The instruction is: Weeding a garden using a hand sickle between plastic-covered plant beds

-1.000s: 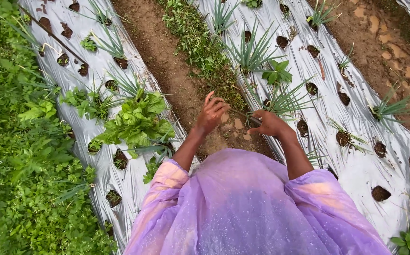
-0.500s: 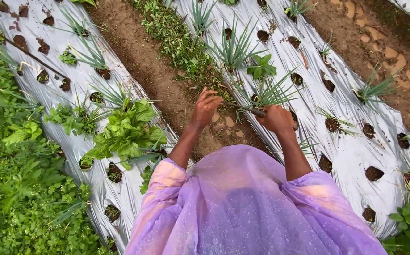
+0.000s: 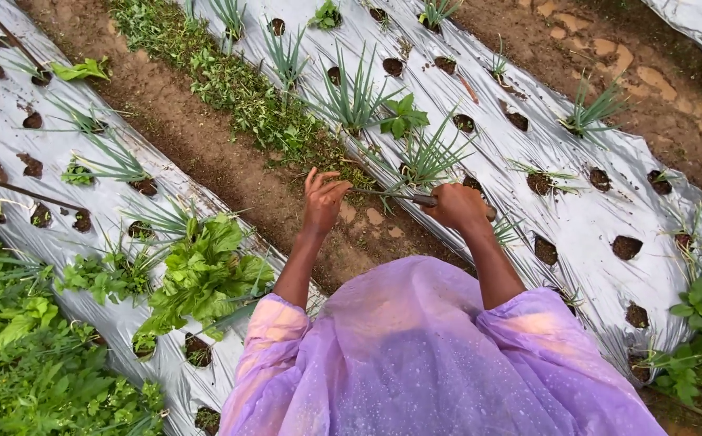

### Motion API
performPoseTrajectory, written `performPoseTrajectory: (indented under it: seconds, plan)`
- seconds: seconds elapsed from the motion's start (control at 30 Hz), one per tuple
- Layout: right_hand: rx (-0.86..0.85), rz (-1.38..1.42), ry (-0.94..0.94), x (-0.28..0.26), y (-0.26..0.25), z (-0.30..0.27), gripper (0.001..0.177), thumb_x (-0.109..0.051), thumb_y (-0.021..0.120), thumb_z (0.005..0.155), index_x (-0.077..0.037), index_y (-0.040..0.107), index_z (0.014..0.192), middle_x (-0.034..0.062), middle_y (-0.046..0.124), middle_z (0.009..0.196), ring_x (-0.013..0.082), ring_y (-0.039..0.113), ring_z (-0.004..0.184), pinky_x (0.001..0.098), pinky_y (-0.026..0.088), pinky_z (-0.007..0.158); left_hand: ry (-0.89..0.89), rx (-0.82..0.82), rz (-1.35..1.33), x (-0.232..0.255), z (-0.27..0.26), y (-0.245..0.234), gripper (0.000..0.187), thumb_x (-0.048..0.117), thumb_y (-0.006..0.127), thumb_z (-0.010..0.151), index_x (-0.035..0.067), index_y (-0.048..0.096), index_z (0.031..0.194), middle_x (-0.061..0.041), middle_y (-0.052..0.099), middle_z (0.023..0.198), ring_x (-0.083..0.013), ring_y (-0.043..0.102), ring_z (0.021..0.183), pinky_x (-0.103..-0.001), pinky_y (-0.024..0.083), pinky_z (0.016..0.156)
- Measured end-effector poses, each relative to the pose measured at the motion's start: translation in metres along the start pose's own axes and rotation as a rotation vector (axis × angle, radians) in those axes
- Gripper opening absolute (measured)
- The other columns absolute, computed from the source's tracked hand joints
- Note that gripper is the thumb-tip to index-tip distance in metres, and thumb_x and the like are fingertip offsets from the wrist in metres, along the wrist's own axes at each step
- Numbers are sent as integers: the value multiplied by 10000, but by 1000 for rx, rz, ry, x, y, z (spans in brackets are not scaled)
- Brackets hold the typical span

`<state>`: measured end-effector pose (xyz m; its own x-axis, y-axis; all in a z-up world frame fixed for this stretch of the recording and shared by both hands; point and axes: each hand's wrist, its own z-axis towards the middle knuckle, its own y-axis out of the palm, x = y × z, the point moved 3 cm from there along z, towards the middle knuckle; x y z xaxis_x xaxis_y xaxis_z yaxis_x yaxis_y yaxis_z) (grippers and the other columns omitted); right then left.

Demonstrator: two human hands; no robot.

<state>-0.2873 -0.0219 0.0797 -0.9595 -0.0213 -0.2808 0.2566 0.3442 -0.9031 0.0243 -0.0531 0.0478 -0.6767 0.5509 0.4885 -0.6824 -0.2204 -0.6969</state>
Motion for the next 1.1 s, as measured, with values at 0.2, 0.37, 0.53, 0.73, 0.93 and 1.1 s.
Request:
performPoseTrajectory:
  seconds: [0.2,0.37,0.53,0.73,0.93,1.1]
  plan:
    - [8,-8,14,9,9,-3,335,-482,706,855,-160,765,784,116,716,688,369,745,667,481,576,646,-36,-15,-68,7,8,-11,168,68,794,917,178,818,1042,-35,808,941,-238,692,1157,-591,328,1231]
    - [-30,24,-2,8,12,-1,298,-466,741,836,-172,768,797,94,721,695,360,747,681,460,576,656,-90,-6,-72,2,5,-13,189,63,829,878,192,819,1016,-35,804,920,-233,696,1140,-570,318,1230]
    - [-24,35,-9,-4,6,-9,256,-439,767,824,-188,758,775,73,714,678,342,739,646,453,573,644,-140,-10,-72,-16,-8,-8,162,91,828,892,201,814,1010,-16,805,930,-213,696,1136,-557,297,1237]
    - [-54,51,-27,-9,-2,-17,238,-385,762,858,-149,781,829,104,732,710,355,747,690,447,569,661,-197,5,-115,-22,-20,-10,163,85,822,896,204,812,1006,-12,806,942,-217,697,1117,-544,279,1238]
    - [-51,55,-37,-4,0,-13,234,-381,772,848,-150,776,814,95,726,698,346,743,662,446,564,646,-233,-4,-147,-33,-20,-9,148,87,827,901,202,813,993,-3,807,932,-217,703,1095,-537,290,1229]
    - [-34,61,-37,0,-1,-10,243,-394,767,837,-161,759,769,79,701,656,344,733,645,443,547,647,-296,13,-206,-30,-14,-10,127,146,838,891,236,817,978,36,806,941,-195,685,1075,-512,287,1208]
